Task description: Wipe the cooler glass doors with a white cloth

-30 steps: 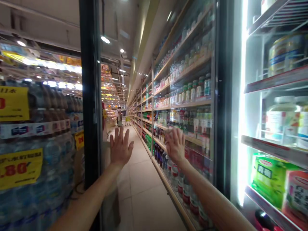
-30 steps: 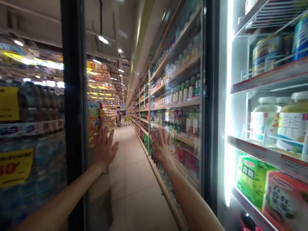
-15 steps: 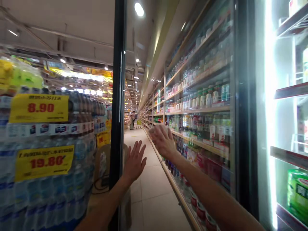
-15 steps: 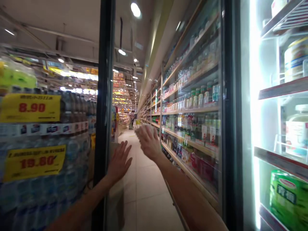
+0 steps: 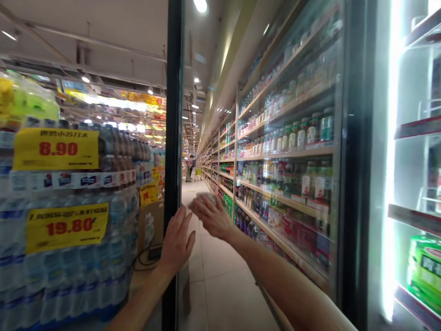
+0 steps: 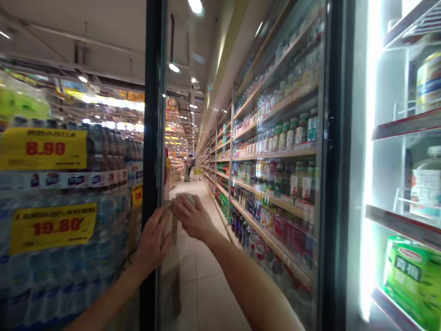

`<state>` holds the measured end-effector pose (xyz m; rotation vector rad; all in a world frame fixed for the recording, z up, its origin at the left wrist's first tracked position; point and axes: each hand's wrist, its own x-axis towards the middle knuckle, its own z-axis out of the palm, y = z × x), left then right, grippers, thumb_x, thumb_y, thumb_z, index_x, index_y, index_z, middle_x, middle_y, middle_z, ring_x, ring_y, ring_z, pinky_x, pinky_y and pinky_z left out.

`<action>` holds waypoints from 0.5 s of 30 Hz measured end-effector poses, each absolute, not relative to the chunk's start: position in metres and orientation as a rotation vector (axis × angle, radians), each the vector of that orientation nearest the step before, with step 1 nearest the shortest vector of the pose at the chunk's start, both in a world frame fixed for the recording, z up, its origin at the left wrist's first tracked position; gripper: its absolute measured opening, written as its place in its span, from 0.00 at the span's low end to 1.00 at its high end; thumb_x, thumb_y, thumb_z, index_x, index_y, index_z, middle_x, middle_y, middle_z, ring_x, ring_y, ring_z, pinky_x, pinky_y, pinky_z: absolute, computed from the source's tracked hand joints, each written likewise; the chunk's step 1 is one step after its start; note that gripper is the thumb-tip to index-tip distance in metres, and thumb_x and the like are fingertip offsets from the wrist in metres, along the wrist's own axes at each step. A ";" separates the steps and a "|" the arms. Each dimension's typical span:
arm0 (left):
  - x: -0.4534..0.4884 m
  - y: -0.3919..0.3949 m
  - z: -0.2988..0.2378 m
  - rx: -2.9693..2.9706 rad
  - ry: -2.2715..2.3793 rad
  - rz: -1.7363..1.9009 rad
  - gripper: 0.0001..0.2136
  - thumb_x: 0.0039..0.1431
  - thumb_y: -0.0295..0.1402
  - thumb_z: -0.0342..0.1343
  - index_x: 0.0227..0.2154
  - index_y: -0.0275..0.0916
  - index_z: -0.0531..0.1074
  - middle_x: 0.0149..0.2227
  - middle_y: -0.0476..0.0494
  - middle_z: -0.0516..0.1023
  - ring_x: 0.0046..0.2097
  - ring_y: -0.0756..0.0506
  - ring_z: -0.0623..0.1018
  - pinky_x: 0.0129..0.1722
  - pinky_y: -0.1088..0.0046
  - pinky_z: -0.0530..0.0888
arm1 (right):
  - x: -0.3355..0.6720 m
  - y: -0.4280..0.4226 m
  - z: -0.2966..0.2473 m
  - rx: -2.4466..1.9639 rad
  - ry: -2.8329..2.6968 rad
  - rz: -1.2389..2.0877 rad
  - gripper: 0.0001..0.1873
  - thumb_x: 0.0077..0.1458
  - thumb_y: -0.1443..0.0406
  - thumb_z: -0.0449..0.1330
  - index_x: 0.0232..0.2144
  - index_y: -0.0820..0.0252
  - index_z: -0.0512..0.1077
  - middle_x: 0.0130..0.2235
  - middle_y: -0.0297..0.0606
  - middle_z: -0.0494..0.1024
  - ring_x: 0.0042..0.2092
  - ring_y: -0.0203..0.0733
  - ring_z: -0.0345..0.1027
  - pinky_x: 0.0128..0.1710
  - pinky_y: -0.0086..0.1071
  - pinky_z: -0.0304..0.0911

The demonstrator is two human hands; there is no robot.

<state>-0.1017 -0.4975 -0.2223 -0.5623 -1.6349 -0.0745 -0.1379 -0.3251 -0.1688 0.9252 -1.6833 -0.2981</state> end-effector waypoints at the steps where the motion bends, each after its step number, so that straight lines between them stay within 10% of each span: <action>1: -0.102 -0.497 -0.222 -0.564 -1.638 -0.071 0.29 0.58 0.28 0.47 0.62 0.38 0.46 0.63 0.34 0.52 0.65 0.39 0.53 0.61 0.55 0.58 | -0.137 -0.325 -0.182 1.004 -1.665 -0.357 0.29 0.56 0.65 0.50 0.61 0.55 0.54 0.66 0.36 0.49 0.66 0.46 0.33 0.63 0.52 0.31; 10: -0.113 -0.458 -0.229 -0.593 -1.694 -0.088 0.27 0.59 0.29 0.47 0.61 0.37 0.49 0.64 0.33 0.51 0.65 0.39 0.50 0.60 0.54 0.58 | -0.135 -0.212 -0.158 0.166 -1.595 0.089 0.25 0.55 0.66 0.51 0.56 0.52 0.62 0.64 0.44 0.52 0.66 0.53 0.34 0.60 0.56 0.38; 15: -0.121 -0.429 -0.239 -0.577 -1.709 -0.045 0.24 0.59 0.30 0.47 0.58 0.36 0.55 0.63 0.33 0.55 0.66 0.39 0.46 0.62 0.53 0.51 | -0.123 -0.180 -0.224 0.598 -1.643 -0.279 0.26 0.52 0.67 0.54 0.54 0.46 0.64 0.62 0.36 0.58 0.65 0.47 0.39 0.62 0.50 0.35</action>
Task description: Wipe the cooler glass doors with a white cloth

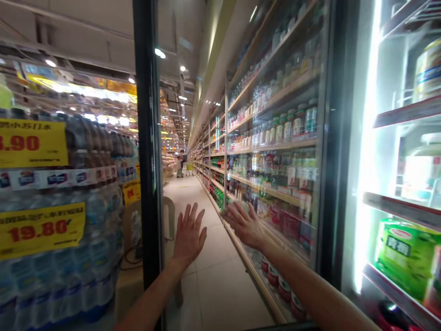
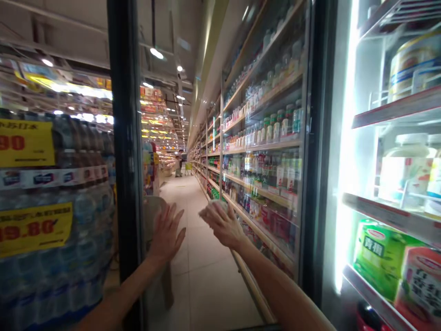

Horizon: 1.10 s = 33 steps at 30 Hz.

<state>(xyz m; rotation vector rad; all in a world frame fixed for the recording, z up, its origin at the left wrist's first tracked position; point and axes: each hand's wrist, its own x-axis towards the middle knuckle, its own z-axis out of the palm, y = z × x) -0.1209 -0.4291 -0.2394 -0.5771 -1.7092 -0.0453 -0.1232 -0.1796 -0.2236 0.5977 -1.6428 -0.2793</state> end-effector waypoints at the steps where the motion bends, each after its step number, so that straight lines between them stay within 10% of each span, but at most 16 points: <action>1: -0.122 -0.427 -0.241 -0.565 -1.712 -0.042 0.24 0.59 0.31 0.47 0.58 0.36 0.55 0.63 0.33 0.55 0.66 0.39 0.45 0.62 0.53 0.50 | -0.122 -0.166 -0.232 0.621 -1.648 -0.295 0.26 0.52 0.67 0.54 0.53 0.43 0.65 0.61 0.34 0.59 0.65 0.45 0.40 0.62 0.50 0.35; 8: -0.127 -0.419 -0.246 -0.518 -1.718 -0.084 0.26 0.59 0.31 0.47 0.61 0.38 0.51 0.65 0.35 0.50 0.66 0.40 0.44 0.63 0.52 0.48 | -0.121 -0.058 -0.228 -0.474 -1.446 0.456 0.26 0.56 0.64 0.47 0.58 0.59 0.59 0.64 0.54 0.50 0.64 0.58 0.44 0.54 0.63 0.47; 17: -0.123 -0.412 -0.254 -0.481 -1.723 -0.110 0.29 0.59 0.30 0.47 0.63 0.40 0.45 0.65 0.36 0.48 0.66 0.39 0.44 0.62 0.51 0.48 | -0.124 -0.163 -0.262 0.383 -1.633 -0.081 0.23 0.51 0.68 0.55 0.51 0.47 0.67 0.63 0.37 0.54 0.65 0.50 0.40 0.60 0.53 0.42; 25: -0.120 -0.406 -0.273 -0.437 -1.746 -0.122 0.30 0.59 0.29 0.47 0.63 0.39 0.44 0.65 0.34 0.49 0.66 0.39 0.44 0.62 0.49 0.47 | -0.125 -0.105 -0.244 -0.209 -1.420 0.233 0.23 0.57 0.65 0.49 0.56 0.59 0.62 0.64 0.53 0.49 0.64 0.57 0.42 0.57 0.57 0.47; 33: -0.118 -0.411 -0.276 -0.471 -1.781 -0.114 0.30 0.59 0.29 0.48 0.63 0.41 0.45 0.65 0.36 0.49 0.66 0.39 0.46 0.62 0.50 0.48 | -0.127 -0.201 -0.283 0.650 -1.655 -0.134 0.25 0.51 0.68 0.55 0.52 0.44 0.65 0.60 0.34 0.60 0.65 0.46 0.41 0.63 0.52 0.33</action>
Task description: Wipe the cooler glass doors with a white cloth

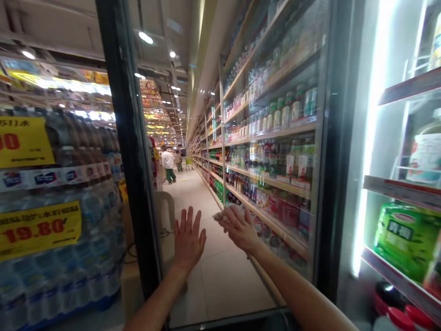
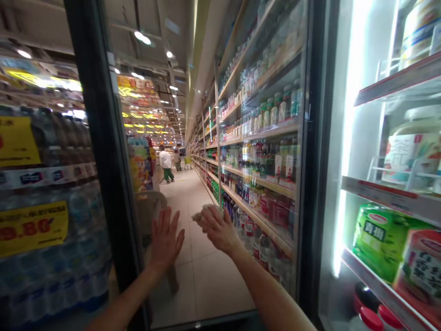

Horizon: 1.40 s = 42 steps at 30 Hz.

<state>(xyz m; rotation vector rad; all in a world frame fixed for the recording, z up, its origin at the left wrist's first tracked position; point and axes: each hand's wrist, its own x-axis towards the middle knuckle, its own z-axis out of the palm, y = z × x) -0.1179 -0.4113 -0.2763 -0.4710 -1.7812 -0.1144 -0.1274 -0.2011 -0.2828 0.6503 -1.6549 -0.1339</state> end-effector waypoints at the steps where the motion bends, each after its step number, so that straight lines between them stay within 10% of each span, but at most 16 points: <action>1: -0.118 -0.412 -0.277 -0.470 -1.783 -0.110 0.30 0.59 0.29 0.48 0.63 0.41 0.45 0.65 0.36 0.48 0.66 0.39 0.46 0.63 0.50 0.48 | -0.127 -0.188 -0.283 0.578 -1.642 -0.104 0.25 0.51 0.68 0.55 0.51 0.44 0.66 0.61 0.35 0.60 0.65 0.47 0.42 0.62 0.52 0.33; 8: -0.119 -0.406 -0.281 -0.441 -1.803 -0.147 0.31 0.58 0.29 0.48 0.63 0.40 0.44 0.65 0.35 0.48 0.66 0.38 0.45 0.62 0.48 0.47 | -0.122 -0.107 -0.267 -0.264 -1.449 0.365 0.27 0.56 0.66 0.48 0.58 0.56 0.58 0.65 0.51 0.45 0.64 0.58 0.40 0.55 0.64 0.45; 15: -0.119 -0.409 -0.280 -0.435 -1.777 -0.073 0.33 0.59 0.30 0.48 0.64 0.40 0.39 0.65 0.34 0.45 0.66 0.38 0.43 0.62 0.48 0.50 | -0.121 -0.170 -0.293 0.269 -1.652 0.067 0.23 0.52 0.69 0.53 0.51 0.47 0.66 0.65 0.38 0.48 0.65 0.53 0.40 0.59 0.57 0.44; 23: -0.119 -0.403 -0.283 -0.412 -1.799 -0.133 0.33 0.59 0.30 0.47 0.64 0.42 0.39 0.66 0.35 0.45 0.66 0.37 0.44 0.62 0.46 0.48 | -0.119 -0.088 -0.295 -0.275 -1.459 0.261 0.28 0.57 0.65 0.47 0.61 0.56 0.54 0.64 0.53 0.47 0.63 0.63 0.44 0.53 0.65 0.49; 31: -0.118 -0.408 -0.282 -0.439 -1.794 -0.087 0.32 0.60 0.30 0.47 0.64 0.41 0.40 0.65 0.35 0.46 0.66 0.38 0.43 0.61 0.47 0.50 | -0.125 -0.172 -0.294 0.346 -1.663 -0.012 0.25 0.54 0.67 0.53 0.54 0.46 0.64 0.57 0.35 0.65 0.65 0.50 0.41 0.62 0.54 0.37; 42: -0.117 -0.407 -0.285 -0.413 -1.810 -0.081 0.29 0.59 0.30 0.47 0.63 0.38 0.46 0.65 0.34 0.50 0.66 0.39 0.44 0.62 0.49 0.48 | -0.126 -0.162 -0.258 0.073 -1.557 0.142 0.27 0.56 0.66 0.49 0.59 0.53 0.58 0.62 0.46 0.56 0.65 0.56 0.38 0.58 0.58 0.43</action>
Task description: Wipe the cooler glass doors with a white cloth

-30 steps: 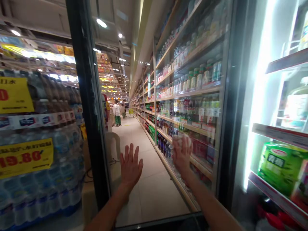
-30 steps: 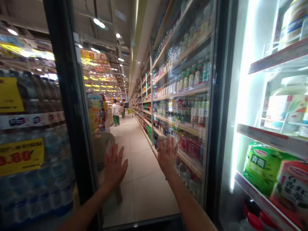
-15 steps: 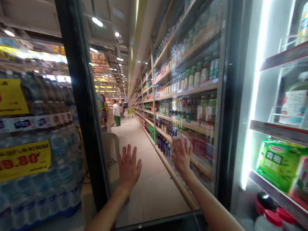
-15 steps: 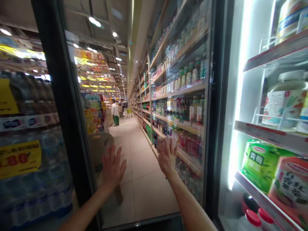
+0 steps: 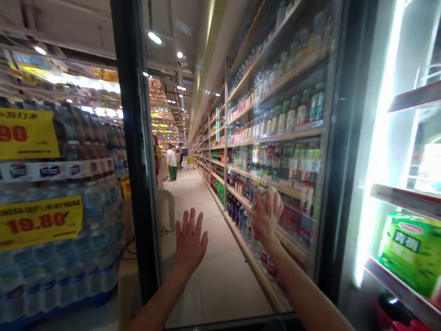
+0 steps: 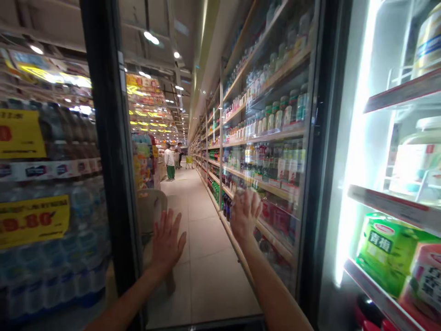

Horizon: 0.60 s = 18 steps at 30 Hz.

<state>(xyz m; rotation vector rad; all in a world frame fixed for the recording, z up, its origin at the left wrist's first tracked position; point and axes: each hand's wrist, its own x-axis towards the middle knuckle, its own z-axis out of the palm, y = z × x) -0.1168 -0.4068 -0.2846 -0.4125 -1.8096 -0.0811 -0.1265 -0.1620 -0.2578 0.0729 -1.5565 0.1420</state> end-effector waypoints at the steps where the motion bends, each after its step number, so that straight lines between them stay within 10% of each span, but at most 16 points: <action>1: -0.117 -0.408 -0.284 -0.415 -1.807 -0.077 0.30 0.59 0.29 0.47 0.63 0.39 0.46 0.65 0.34 0.49 0.66 0.39 0.45 0.62 0.49 0.48 | -0.125 -0.174 -0.262 0.209 -1.593 0.067 0.25 0.55 0.66 0.50 0.56 0.51 0.61 0.60 0.43 0.59 0.65 0.54 0.38 0.59 0.56 0.42; 11: -0.113 -0.412 -0.284 -0.442 -1.811 -0.073 0.24 0.58 0.32 0.48 0.58 0.36 0.58 0.63 0.35 0.56 0.66 0.40 0.47 0.63 0.55 0.48 | -0.135 -0.152 -0.239 -0.093 -1.430 0.275 0.25 0.57 0.66 0.48 0.57 0.56 0.61 0.63 0.49 0.52 0.65 0.56 0.40 0.58 0.58 0.43; 18: -0.105 -0.452 -0.280 -0.520 -1.839 0.103 0.27 0.57 0.27 0.46 0.61 0.36 0.52 0.62 0.37 0.59 0.65 0.42 0.52 0.62 0.58 0.50 | -0.123 -0.258 -0.288 0.752 -1.624 -0.140 0.22 0.55 0.67 0.53 0.52 0.52 0.66 0.61 0.34 0.61 0.66 0.46 0.34 0.64 0.52 0.28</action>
